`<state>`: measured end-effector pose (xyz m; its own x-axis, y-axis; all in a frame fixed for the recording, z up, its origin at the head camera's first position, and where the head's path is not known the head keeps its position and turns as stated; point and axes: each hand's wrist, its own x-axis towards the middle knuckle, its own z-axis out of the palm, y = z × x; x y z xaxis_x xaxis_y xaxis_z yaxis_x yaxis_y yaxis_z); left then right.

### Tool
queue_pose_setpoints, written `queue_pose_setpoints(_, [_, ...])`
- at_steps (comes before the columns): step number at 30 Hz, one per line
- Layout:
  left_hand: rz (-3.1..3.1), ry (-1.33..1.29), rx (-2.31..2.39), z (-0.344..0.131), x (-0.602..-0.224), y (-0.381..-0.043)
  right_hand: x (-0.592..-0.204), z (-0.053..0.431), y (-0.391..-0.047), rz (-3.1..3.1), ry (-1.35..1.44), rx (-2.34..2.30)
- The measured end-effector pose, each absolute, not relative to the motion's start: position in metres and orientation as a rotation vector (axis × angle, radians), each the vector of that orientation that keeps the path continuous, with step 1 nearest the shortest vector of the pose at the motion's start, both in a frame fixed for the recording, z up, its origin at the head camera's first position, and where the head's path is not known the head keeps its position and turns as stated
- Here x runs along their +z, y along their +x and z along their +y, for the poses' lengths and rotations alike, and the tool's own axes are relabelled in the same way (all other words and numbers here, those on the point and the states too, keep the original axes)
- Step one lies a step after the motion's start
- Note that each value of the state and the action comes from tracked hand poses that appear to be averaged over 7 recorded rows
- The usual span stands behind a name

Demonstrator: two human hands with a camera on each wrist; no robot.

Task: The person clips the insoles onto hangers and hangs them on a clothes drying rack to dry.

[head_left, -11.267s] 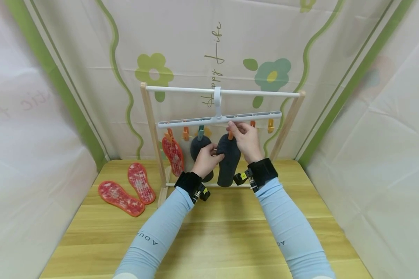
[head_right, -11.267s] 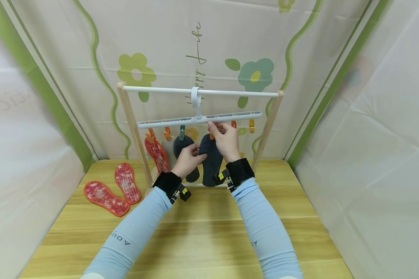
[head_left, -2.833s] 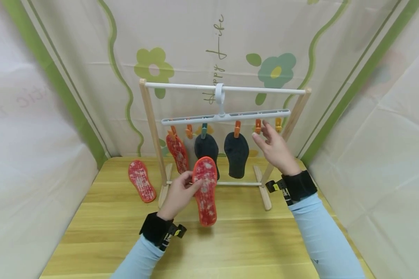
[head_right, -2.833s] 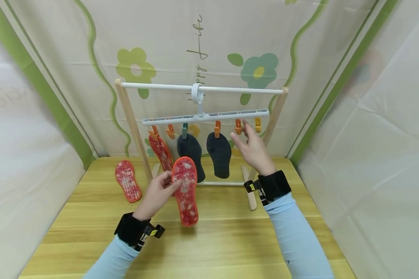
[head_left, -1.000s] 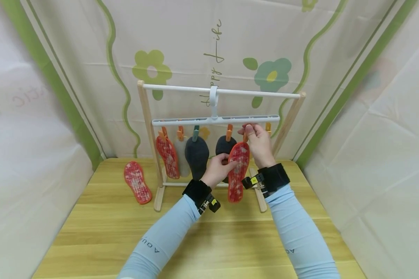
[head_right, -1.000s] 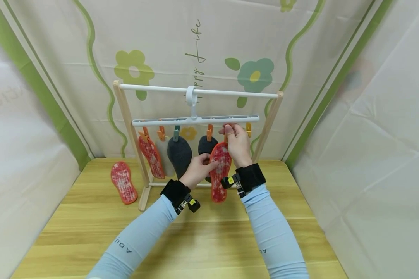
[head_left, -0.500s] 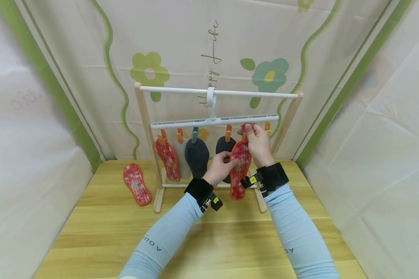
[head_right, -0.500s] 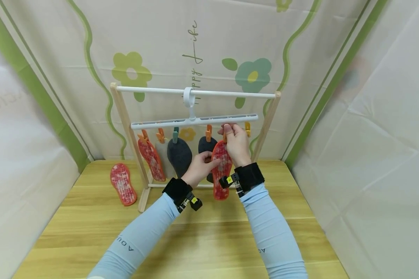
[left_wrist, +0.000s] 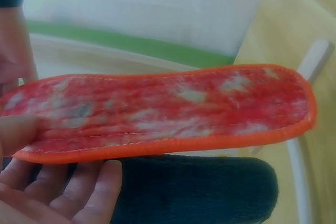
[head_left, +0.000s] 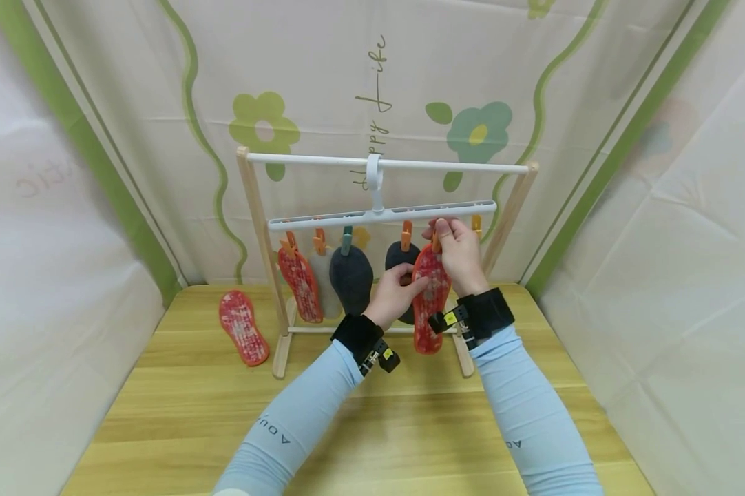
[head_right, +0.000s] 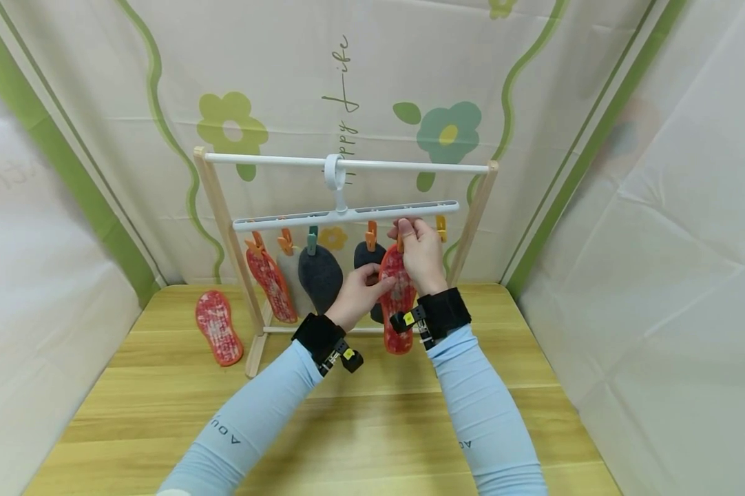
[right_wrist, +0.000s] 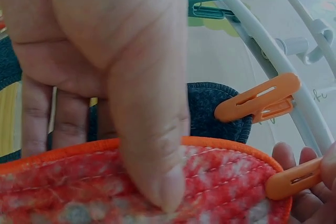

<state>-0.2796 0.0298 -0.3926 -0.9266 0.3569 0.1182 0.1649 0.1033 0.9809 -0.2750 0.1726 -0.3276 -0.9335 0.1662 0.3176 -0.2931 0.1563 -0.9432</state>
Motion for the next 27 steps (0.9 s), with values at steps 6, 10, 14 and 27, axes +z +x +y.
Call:
queue_pose_setpoints(6, [2.255, 0.57, 1.939, 0.0326, -0.3879, -0.2785, -0.3269, 0.1743, -0.2738, -2.091, 0.144, 1.813])
queue_pose_setpoints(10, [2.259, 0.572, 1.943, 0.0318, -0.3866, -0.2774, -0.3269, 0.1753, -0.2739, -2.111, 0.166, 1.789])
queue_pose_setpoints(14, [2.258, 0.581, 1.943, 0.0304, -0.3857, -0.2763, -0.3263, 0.1752, -0.2734, -2.117, 0.169, 1.795])
queue_pose_setpoints(27, [2.264, 0.55, 1.809, 0.0244, -0.3848, -0.2779, -0.3289, 0.1735, -0.2719, -2.176, 0.209, 1.784])
